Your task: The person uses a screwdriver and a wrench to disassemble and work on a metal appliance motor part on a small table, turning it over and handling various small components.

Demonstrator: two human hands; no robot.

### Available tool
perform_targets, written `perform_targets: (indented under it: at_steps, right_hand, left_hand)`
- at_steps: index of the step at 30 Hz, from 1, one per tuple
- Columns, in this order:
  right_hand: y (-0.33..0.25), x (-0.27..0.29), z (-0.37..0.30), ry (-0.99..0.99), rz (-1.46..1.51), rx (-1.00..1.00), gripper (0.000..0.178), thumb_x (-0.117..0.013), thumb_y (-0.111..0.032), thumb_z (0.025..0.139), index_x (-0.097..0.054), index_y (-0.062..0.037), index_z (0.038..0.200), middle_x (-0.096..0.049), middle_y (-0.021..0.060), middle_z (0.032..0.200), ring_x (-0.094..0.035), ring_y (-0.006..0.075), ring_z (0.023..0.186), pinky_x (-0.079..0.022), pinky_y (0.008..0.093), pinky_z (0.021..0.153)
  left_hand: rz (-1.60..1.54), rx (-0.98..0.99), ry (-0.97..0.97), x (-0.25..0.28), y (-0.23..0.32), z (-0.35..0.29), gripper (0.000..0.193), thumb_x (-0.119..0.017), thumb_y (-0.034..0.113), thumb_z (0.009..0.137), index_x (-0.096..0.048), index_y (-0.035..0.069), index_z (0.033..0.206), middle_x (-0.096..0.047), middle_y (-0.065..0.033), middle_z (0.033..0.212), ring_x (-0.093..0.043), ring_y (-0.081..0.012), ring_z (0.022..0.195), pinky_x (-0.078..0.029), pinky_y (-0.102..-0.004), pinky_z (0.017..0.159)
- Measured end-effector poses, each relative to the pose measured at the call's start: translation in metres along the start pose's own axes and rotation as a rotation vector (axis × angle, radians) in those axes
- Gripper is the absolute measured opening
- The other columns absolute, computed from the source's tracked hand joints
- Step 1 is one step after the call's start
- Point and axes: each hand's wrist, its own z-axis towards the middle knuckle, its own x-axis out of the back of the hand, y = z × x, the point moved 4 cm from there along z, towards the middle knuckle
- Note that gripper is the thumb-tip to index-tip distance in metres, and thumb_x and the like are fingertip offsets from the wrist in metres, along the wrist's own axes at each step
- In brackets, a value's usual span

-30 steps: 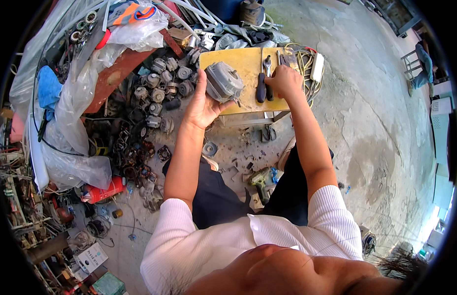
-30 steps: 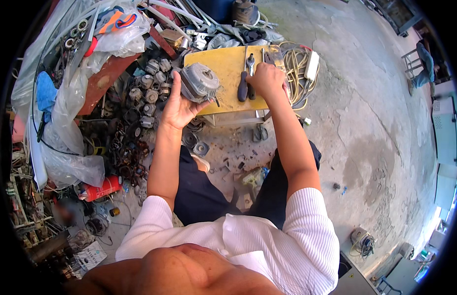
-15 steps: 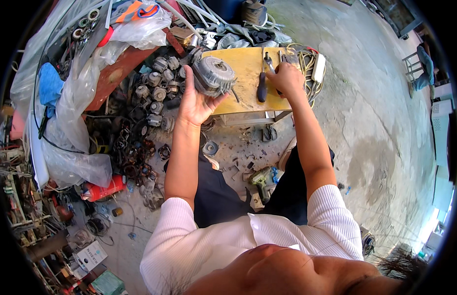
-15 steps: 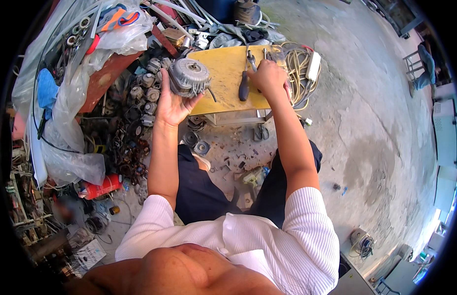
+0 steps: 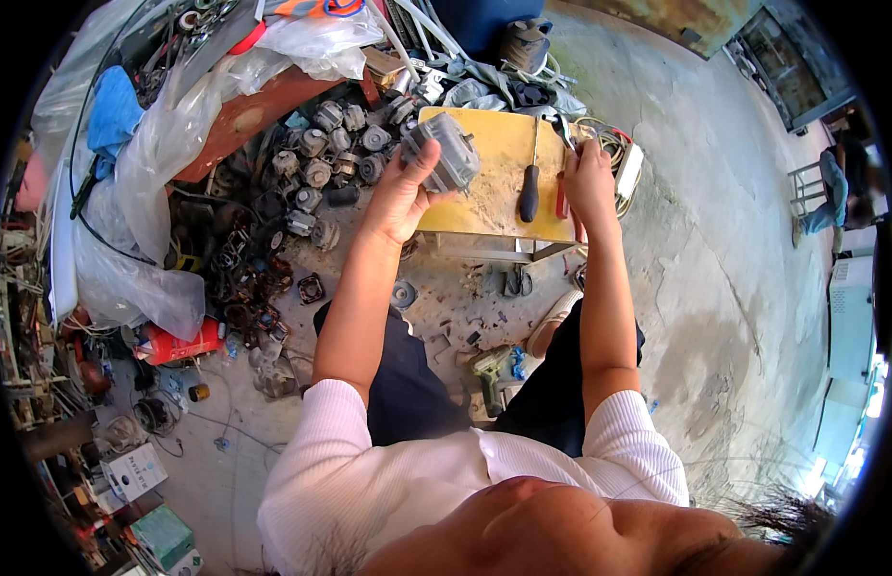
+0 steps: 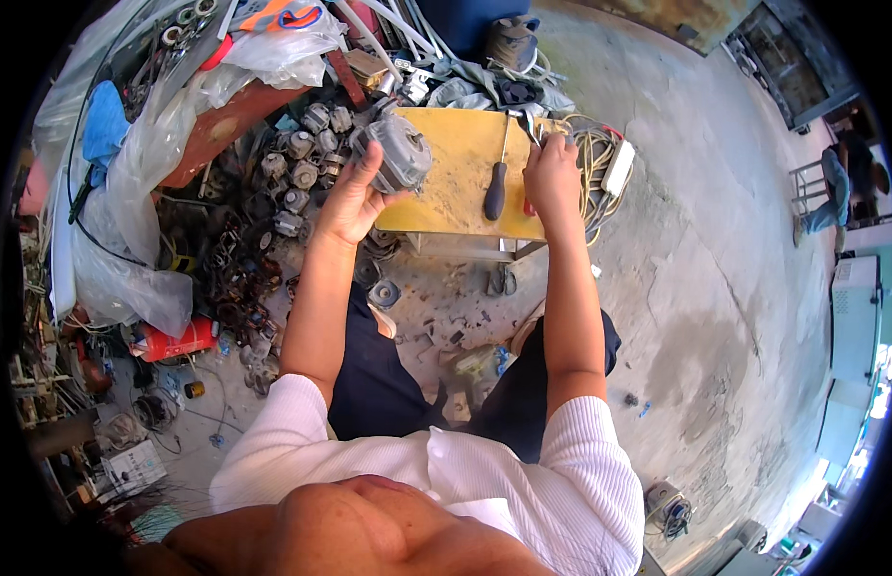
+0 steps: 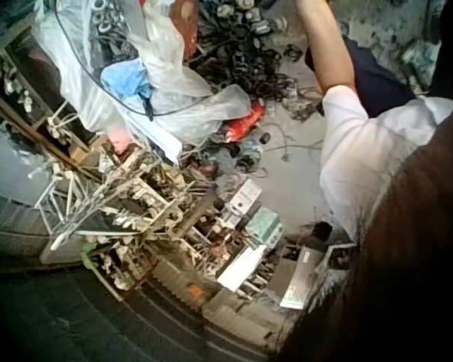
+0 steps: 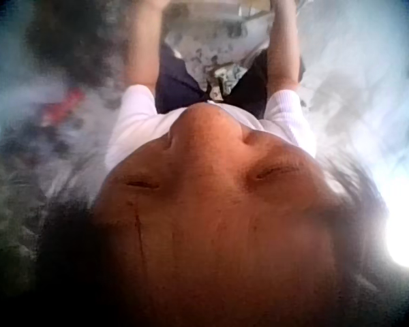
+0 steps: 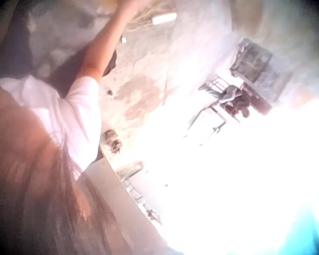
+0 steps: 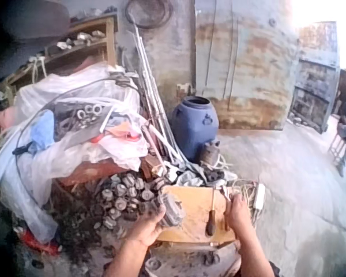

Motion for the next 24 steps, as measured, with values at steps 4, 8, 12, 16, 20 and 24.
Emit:
perform_targets:
  at_steps: [4, 8, 12, 16, 20, 24]
  right_hand:
    - [-0.042, 0.038, -0.008, -0.165, 0.614, -0.067, 0.022, -0.057, -0.018, 0.1, -0.058, -0.0021, 0.114, -0.07, 0.0111, 0.085, -0.067, 0.0204, 0.07, -0.051, 0.0329, 0.059]
    - [-0.081, 0.058, -0.024, -0.362, 0.929, 0.014, 0.032, -0.059, -0.014, 0.1, -0.063, -0.0048, 0.13, -0.067, 0.0013, 0.086, -0.057, 0.0055, 0.067, -0.045, 0.0212, 0.057]
    - [-0.107, 0.062, -0.043, -0.319, 0.803, 0.044, 0.035, -0.06, -0.014, 0.1, -0.062, -0.0081, 0.135, -0.063, 0.0003, 0.085, -0.053, 0.0052, 0.074, -0.045, 0.0224, 0.066]
    - [-0.11, 0.06, -0.046, -0.307, 0.757, 0.066, 0.035, -0.061, -0.014, 0.1, -0.063, -0.0086, 0.135, -0.064, 0.0024, 0.088, -0.055, 0.0071, 0.078, -0.046, 0.0238, 0.07]
    - [-0.112, 0.061, -0.049, -0.355, 0.783, 0.069, 0.035, -0.061, -0.014, 0.1, -0.063, -0.0081, 0.135, -0.064, 0.0022, 0.088, -0.055, 0.0072, 0.078, -0.046, 0.0237, 0.071]
    - [-0.118, 0.062, -0.052, -0.426, 0.796, 0.052, 0.036, -0.059, -0.014, 0.101, -0.061, -0.0072, 0.136, -0.063, 0.0002, 0.086, -0.054, 0.006, 0.075, -0.045, 0.0231, 0.067]
  left_hand:
    - [0.203, -0.32, 0.104, -0.005, 0.012, 0.001, 0.083, -0.089, 0.018, 0.075, -0.043, 0.002, 0.142, -0.059, -0.009, 0.127, -0.06, -0.0181, 0.114, -0.051, -0.0332, 0.097]
    - [0.29, -0.457, 0.144, -0.004, 0.016, 0.001, 0.088, -0.088, 0.007, 0.074, -0.037, -0.001, 0.145, -0.056, -0.0128, 0.132, -0.058, -0.0194, 0.118, -0.048, -0.0337, 0.102]
    - [0.341, -0.491, 0.141, -0.003, 0.018, 0.001, 0.087, -0.086, 0.003, 0.075, -0.036, -0.001, 0.146, -0.056, -0.0138, 0.134, -0.057, -0.0202, 0.121, -0.047, -0.0345, 0.104]
    - [0.417, -0.508, 0.134, -0.007, 0.02, 0.0, 0.088, -0.087, 0.004, 0.074, -0.036, -0.001, 0.146, -0.054, -0.0148, 0.136, -0.056, -0.0209, 0.123, -0.046, -0.035, 0.104]
    - [0.423, -0.521, 0.14, -0.007, 0.02, -0.001, 0.09, -0.089, 0.008, 0.072, -0.037, 0.0, 0.145, -0.055, -0.0152, 0.135, -0.057, -0.0213, 0.121, -0.047, -0.0347, 0.103]
    - [0.472, -0.54, 0.162, -0.003, 0.021, -0.001, 0.091, -0.092, 0.015, 0.069, -0.04, 0.001, 0.142, -0.057, -0.0151, 0.13, -0.06, -0.0206, 0.116, -0.05, -0.0332, 0.099]
